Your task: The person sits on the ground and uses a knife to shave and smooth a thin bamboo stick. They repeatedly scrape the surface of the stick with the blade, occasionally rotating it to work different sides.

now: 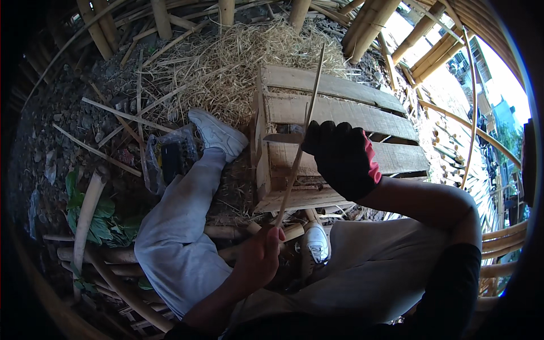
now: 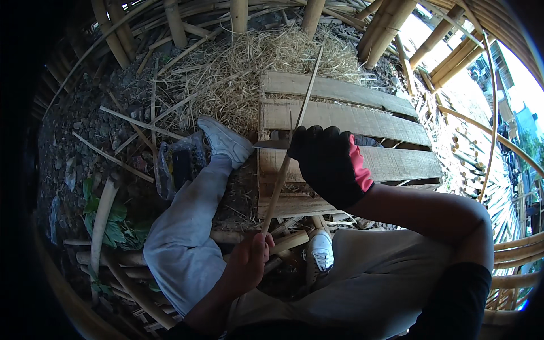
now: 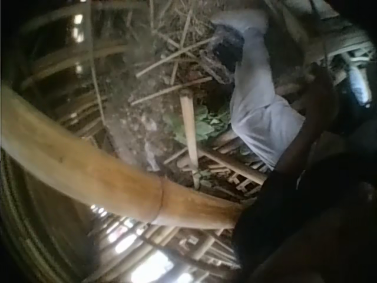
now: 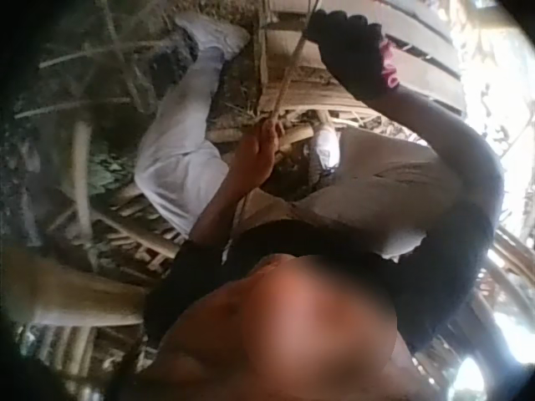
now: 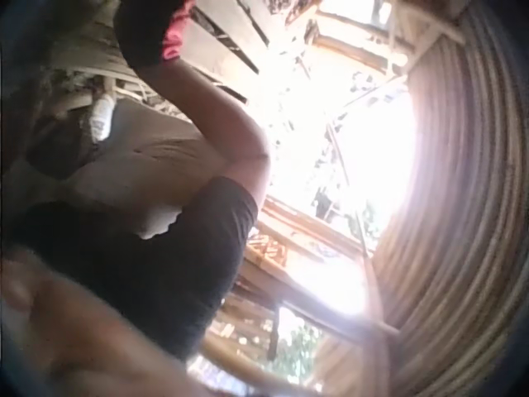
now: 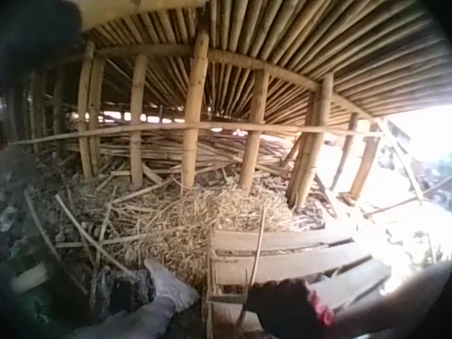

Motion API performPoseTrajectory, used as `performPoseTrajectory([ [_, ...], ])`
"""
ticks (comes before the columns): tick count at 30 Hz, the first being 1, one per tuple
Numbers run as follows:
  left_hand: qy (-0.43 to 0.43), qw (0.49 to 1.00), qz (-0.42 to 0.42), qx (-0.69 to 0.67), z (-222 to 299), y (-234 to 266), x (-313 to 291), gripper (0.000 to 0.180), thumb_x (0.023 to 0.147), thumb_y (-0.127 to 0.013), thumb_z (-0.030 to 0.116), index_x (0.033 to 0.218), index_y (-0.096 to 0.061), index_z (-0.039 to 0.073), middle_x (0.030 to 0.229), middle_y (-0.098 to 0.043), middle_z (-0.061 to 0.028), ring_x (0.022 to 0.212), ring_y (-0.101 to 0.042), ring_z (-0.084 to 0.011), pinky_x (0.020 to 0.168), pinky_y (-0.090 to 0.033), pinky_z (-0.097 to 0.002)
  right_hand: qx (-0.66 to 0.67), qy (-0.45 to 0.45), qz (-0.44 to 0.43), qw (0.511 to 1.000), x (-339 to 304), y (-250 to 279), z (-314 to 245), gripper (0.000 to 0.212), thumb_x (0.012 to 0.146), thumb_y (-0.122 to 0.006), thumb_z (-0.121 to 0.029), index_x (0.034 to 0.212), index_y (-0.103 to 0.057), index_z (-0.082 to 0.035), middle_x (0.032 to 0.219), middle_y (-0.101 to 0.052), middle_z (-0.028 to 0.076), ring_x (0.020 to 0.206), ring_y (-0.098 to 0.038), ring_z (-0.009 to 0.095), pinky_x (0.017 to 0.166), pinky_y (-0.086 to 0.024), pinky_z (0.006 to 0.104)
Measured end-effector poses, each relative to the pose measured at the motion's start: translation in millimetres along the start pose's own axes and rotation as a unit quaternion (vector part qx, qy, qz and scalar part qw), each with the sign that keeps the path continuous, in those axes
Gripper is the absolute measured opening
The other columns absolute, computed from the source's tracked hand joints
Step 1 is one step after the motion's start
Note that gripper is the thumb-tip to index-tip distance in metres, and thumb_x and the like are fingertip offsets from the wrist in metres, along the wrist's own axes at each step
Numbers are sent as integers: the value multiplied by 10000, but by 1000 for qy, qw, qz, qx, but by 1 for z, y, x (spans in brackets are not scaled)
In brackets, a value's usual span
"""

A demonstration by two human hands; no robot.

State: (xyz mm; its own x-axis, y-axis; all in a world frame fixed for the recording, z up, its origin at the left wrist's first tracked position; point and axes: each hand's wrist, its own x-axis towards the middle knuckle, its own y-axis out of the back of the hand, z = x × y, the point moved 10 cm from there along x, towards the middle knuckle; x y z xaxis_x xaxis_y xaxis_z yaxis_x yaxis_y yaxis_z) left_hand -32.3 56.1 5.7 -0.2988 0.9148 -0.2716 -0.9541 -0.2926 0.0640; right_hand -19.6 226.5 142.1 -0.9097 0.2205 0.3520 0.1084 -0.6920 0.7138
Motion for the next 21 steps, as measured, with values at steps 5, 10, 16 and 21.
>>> performPoseTrajectory([
  [5, -19, 999, 18, 44, 1, 2, -1, 444, 1112, -321, 365, 959, -570, 31, 634, -459, -5, 575, -441, -108, 565, -379, -320, 192, -4, -31, 981, -4, -17, 6, 98, 919, -624, -225, 864, -617, -144, 717, -554, 21, 632, -591, 198, 543, -462, 363],
  [10, -43, 997, 36, 49, 8, 3, -1, 385, 1108, -351, 320, 967, -576, 41, 600, -451, -12, 544, -438, -122, 552, -380, -335, 213, 54, 26, 975, -4, -7, 5, 59, 885, -652, -202, 881, -644, -143, 704, -592, 23, 635, -615, 209, 534, -470, 371],
  [16, -47, 996, 55, 56, 9, 4, -2, 362, 1107, -357, 294, 967, -576, 42, 601, -478, -39, 539, -474, -145, 562, -402, -345, 227, 84, -18, 970, 3, -15, 7, 182, 944, -615, -320, 924, -615, -139, 718, -616, 39, 648, -674, 224, 528, -521, 375],
  [21, -53, 992, 69, 96, 7, 4, -3, 372, 1108, -353, 291, 954, -578, 38, 610, -512, -78, 553, -534, -206, 591, -437, -368, 254, 50, -188, 947, 11, -28, 17, 245, 980, -585, -381, 953, -640, -144, 751, -664, 51, 708, -700, 261, 580, -555, 405],
])
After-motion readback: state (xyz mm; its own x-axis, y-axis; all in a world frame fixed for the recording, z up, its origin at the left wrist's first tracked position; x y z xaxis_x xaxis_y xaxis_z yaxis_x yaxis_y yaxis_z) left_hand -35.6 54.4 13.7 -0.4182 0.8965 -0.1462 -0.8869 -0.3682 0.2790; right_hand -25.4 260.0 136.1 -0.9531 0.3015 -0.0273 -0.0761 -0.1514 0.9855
